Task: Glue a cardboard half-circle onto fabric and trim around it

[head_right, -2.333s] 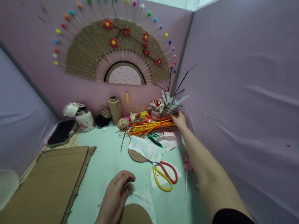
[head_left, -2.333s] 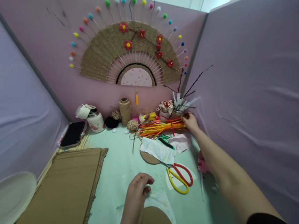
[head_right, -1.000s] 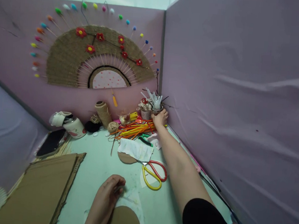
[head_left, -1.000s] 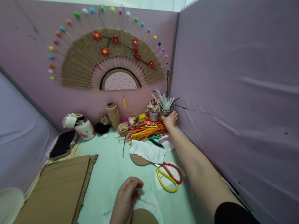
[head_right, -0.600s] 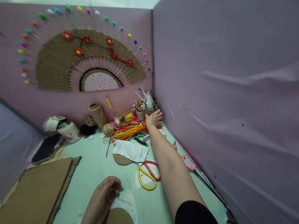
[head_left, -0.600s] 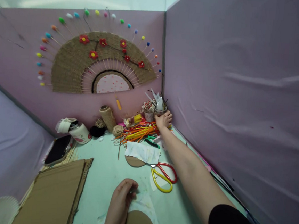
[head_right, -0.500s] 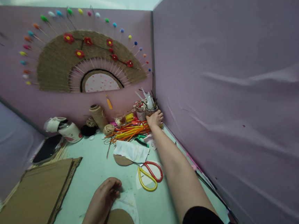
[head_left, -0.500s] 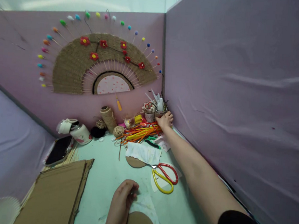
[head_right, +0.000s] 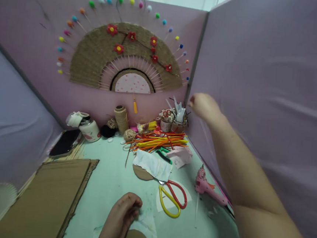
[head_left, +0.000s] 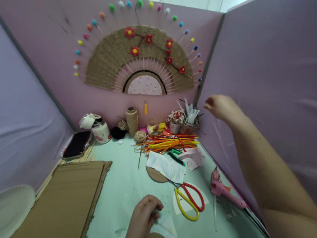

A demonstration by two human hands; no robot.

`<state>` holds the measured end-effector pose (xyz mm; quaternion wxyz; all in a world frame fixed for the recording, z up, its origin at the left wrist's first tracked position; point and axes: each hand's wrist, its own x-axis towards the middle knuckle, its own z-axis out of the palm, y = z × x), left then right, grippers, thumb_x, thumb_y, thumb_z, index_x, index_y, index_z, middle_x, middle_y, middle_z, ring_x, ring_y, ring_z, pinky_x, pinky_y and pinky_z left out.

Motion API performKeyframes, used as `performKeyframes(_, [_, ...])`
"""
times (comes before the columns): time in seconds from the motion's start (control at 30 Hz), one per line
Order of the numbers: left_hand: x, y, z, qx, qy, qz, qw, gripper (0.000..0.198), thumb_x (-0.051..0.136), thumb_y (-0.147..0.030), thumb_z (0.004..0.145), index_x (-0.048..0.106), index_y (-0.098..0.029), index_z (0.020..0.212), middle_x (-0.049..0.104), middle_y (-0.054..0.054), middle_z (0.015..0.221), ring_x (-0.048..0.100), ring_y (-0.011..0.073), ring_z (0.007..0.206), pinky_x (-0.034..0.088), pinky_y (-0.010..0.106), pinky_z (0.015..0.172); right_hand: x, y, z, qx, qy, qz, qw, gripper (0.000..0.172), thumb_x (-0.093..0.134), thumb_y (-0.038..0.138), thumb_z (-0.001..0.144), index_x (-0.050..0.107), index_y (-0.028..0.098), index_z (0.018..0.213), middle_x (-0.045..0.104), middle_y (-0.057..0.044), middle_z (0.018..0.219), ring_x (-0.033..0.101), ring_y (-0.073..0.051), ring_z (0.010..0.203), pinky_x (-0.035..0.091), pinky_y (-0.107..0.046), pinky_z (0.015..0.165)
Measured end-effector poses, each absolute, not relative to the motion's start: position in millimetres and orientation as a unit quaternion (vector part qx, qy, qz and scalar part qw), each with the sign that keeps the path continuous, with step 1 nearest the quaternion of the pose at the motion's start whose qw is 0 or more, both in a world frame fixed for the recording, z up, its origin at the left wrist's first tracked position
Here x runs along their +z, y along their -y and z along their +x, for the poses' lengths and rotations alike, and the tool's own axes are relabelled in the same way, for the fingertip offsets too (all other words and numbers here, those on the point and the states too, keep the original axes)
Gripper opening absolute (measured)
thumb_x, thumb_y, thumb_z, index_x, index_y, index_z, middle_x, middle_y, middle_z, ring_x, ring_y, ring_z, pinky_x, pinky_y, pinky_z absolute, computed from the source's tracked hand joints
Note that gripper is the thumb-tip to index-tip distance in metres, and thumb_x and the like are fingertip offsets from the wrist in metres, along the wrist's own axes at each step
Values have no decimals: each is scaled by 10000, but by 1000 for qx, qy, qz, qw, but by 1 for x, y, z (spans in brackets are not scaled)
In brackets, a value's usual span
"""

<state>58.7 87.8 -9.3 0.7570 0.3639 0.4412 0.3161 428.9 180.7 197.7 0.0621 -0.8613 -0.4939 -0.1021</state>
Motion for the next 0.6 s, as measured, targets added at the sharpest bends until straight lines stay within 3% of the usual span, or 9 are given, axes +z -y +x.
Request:
performKeyframes(0.1, [-9,-87,60,324,-446,347,759,350,763,-491,651,634,-165,652,621,40,725,500,138,698,372,229,632,221,-220,410,-168,599,-781,55,345,516,327,962,698,157,1201,736,-136,1147,675,-285,1072,495,-344,860])
performKeyframes(0.3, [-16,-89,59,327,-428,336,773,332,761,-473,660,652,-160,645,642,35,690,479,110,601,347,236,610,199,-328,368,-60,682,-724,-82,229,718,289,845,758,220,1059,768,-46,1061,694,-235,990,514,-300,846])
performKeyframes(0.47, [-21,-94,57,309,-426,328,785,334,761,-476,648,650,-162,631,653,37,680,487,110,582,330,243,593,172,-367,367,-30,668,-730,-142,312,627,377,950,646,167,1180,672,-78,1179,666,-215,1002,563,-416,866])
performKeyframes(0.6, [-20,-96,56,301,-413,312,801,342,782,-476,631,654,-159,623,650,42,677,488,112,588,348,251,607,158,-377,377,-77,665,-734,-111,347,623,367,954,613,162,1234,635,-86,1230,651,-233,1031,572,-424,860])
